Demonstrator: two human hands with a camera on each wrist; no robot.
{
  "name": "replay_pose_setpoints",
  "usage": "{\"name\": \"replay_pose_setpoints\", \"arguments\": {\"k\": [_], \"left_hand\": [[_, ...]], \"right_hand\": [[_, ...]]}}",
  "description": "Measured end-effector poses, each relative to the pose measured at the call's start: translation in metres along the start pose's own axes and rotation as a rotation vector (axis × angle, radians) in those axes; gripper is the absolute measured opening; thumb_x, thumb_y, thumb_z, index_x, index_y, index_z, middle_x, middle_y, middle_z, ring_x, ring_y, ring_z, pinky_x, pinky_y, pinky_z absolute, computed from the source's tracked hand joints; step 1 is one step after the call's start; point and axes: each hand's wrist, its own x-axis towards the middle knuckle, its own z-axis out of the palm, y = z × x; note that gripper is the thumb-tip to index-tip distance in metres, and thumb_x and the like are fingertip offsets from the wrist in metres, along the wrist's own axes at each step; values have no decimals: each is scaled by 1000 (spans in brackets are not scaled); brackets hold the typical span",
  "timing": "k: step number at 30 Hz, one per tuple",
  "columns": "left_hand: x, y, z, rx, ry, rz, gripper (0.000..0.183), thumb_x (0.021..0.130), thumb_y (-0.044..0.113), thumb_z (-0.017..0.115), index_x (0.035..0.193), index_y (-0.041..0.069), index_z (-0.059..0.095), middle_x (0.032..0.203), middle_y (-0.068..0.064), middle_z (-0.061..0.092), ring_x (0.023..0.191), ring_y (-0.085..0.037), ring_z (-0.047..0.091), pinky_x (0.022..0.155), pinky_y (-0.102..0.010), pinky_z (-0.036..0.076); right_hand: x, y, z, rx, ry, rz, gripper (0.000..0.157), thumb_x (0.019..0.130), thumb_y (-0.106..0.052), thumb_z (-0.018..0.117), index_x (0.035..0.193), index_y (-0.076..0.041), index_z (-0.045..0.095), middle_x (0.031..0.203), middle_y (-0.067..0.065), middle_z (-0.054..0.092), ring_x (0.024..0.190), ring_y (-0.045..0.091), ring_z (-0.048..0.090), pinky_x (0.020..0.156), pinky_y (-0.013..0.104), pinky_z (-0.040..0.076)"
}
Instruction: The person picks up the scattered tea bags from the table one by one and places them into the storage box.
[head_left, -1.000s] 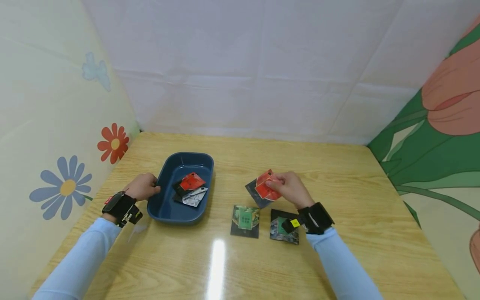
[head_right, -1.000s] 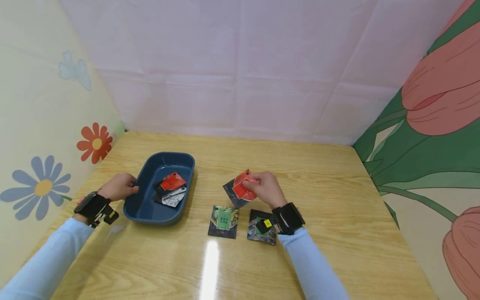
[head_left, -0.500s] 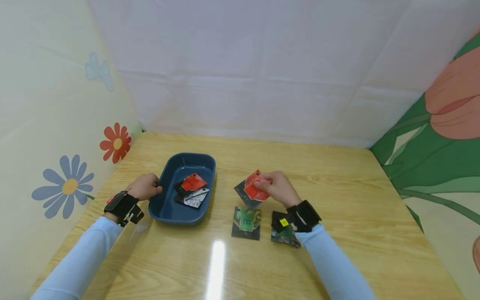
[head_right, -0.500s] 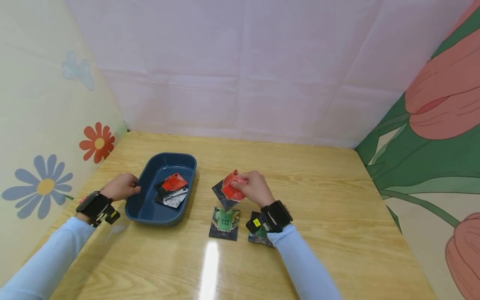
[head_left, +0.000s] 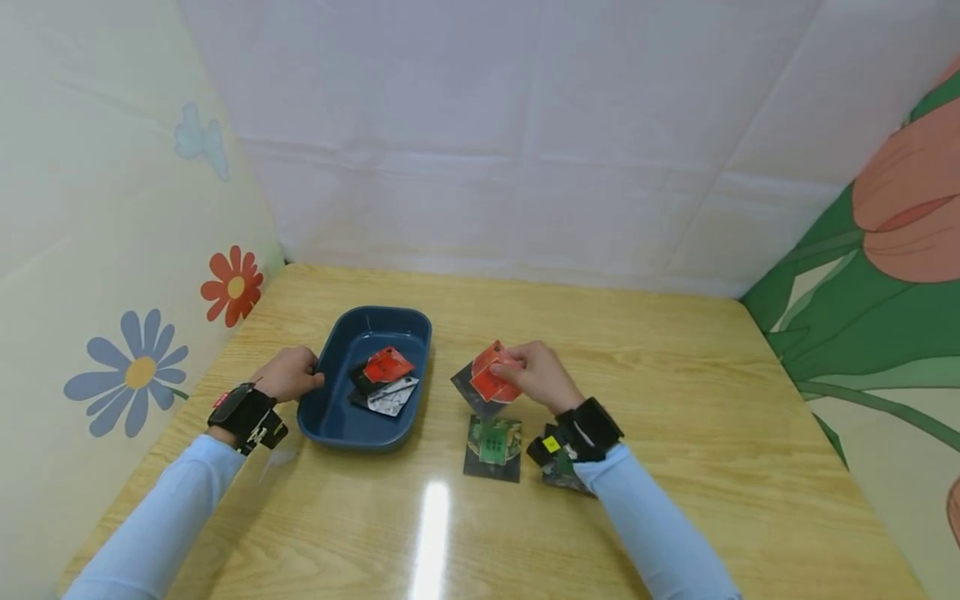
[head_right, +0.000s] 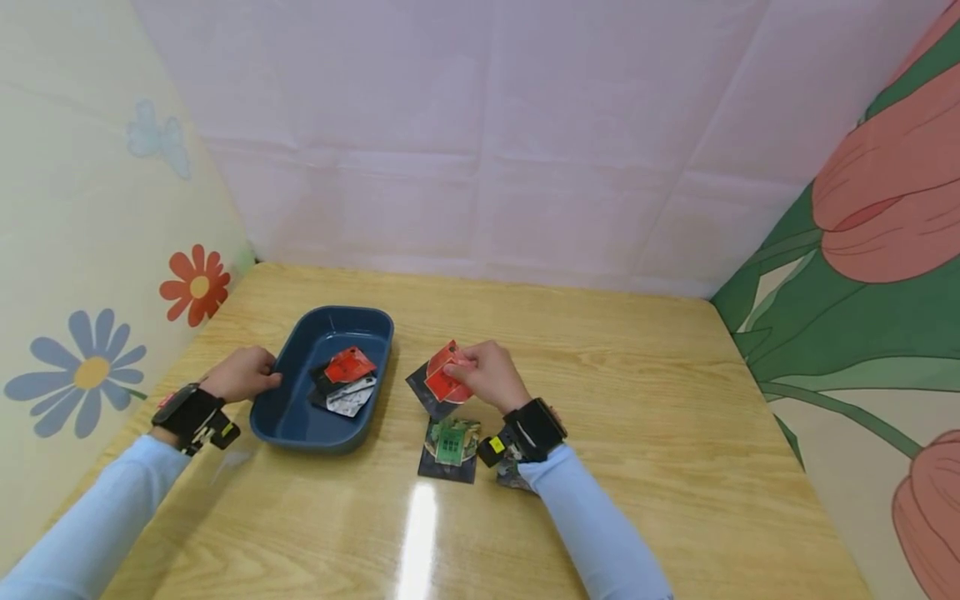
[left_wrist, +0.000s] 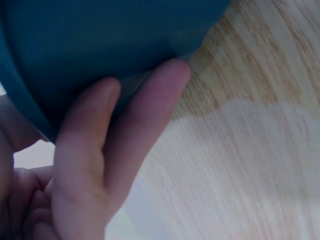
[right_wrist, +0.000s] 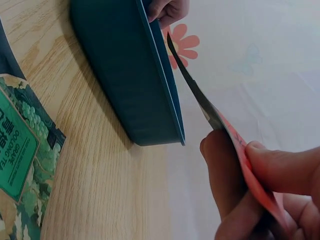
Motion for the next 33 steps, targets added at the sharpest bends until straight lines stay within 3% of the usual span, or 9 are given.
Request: {"name": "replay_pose_setpoints", "arguments": {"k": [13,18,25,33], "left_hand": [[-1,0,-1,7,-5,5,21,88,6,57,68,3,58,55,2,47,49,-11,53,50,-24,44],[0,0,-2,15,0,7,24,88,6,57,64,6,54,54,2,45,49,-10,52,50,-24,43],[0,0,0,2,-10,-6,24,89,5,57,65,6,54,55,2,45,50,-10,53,50,-24,45],[1,0,-1,3,-25,-11,22,90,6,56,67,4,56,55,1,47,51,-11,54,51,-24,46]], "right_hand": [[8,-9,18,62,-61,-2,14,91,-10,67,86,1,73,70,10,73,50,6,55,50,22,42],[14,-12,23,55,-66,-19,16,91,-11,68,96,2,76,70,11,73,51,5,55,51,22,43],[20,-18,34,47,-84,-37,15,90,-10,69,94,3,75,74,13,74,55,3,59,56,24,50],[29,-26,41,30,-117,-33,17,91,-13,70,97,2,76,77,12,75,56,5,59,56,22,47]]}}
